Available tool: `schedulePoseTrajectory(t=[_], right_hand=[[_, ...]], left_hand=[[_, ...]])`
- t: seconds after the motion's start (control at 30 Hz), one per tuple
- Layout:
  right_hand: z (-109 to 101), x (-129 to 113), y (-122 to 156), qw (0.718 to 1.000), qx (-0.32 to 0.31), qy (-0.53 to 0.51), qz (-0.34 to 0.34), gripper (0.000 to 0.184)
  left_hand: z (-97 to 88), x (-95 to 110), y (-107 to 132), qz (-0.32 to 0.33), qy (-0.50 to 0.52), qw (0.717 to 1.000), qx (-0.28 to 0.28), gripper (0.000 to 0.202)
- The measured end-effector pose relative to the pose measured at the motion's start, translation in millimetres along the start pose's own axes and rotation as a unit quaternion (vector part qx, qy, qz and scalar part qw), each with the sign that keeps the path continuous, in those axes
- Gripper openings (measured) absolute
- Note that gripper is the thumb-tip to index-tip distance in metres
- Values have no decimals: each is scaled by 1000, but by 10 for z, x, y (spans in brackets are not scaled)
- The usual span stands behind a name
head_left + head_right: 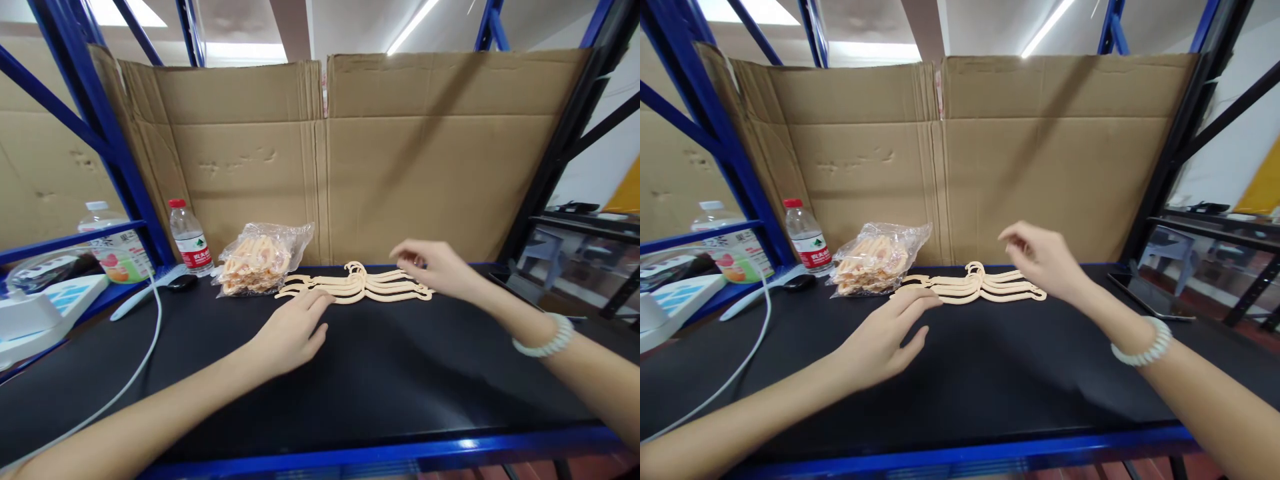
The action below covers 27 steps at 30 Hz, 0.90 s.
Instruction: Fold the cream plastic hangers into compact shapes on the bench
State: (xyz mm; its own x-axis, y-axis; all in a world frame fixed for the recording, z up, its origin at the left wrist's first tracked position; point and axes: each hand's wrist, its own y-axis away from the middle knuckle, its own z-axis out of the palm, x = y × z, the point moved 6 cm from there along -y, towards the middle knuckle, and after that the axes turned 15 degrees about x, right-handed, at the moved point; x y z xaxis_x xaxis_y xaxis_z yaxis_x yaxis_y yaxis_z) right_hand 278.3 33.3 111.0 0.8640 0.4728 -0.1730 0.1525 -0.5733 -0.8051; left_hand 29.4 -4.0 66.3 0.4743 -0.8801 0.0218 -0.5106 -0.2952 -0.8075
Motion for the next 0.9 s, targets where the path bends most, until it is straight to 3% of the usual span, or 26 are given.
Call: schedulePoseTrajectory(t=[0.07,0.13,0.23,0.57,0.7,0.8,0.9], right_hand=[[316,151,148,996,-83,-3,17,18],[602,344,336,989,-141,9,39,19],[805,557,546,988,-148,8,46,17],[895,620,708,980,-176,-65,66,17],[895,600,712,981,-170,-70,57,24],[808,620,689,988,-134,-47,57,24],[691,655,655,993,-91,-13,75,28]], left_hand=[[300,-354,85,-50,-55,993,-94,33],[455,-662,168,-91,-86,986,-106,32],[541,-883,271,-105,-87,985,-104,29],[528,-776,367,-172,22,978,-113,33],[499,-759,367,-230,56,968,-88,29],[455,-759,373,-311,96,944,-48,16],[454,-781,420,-414,170,894,-7,8]])
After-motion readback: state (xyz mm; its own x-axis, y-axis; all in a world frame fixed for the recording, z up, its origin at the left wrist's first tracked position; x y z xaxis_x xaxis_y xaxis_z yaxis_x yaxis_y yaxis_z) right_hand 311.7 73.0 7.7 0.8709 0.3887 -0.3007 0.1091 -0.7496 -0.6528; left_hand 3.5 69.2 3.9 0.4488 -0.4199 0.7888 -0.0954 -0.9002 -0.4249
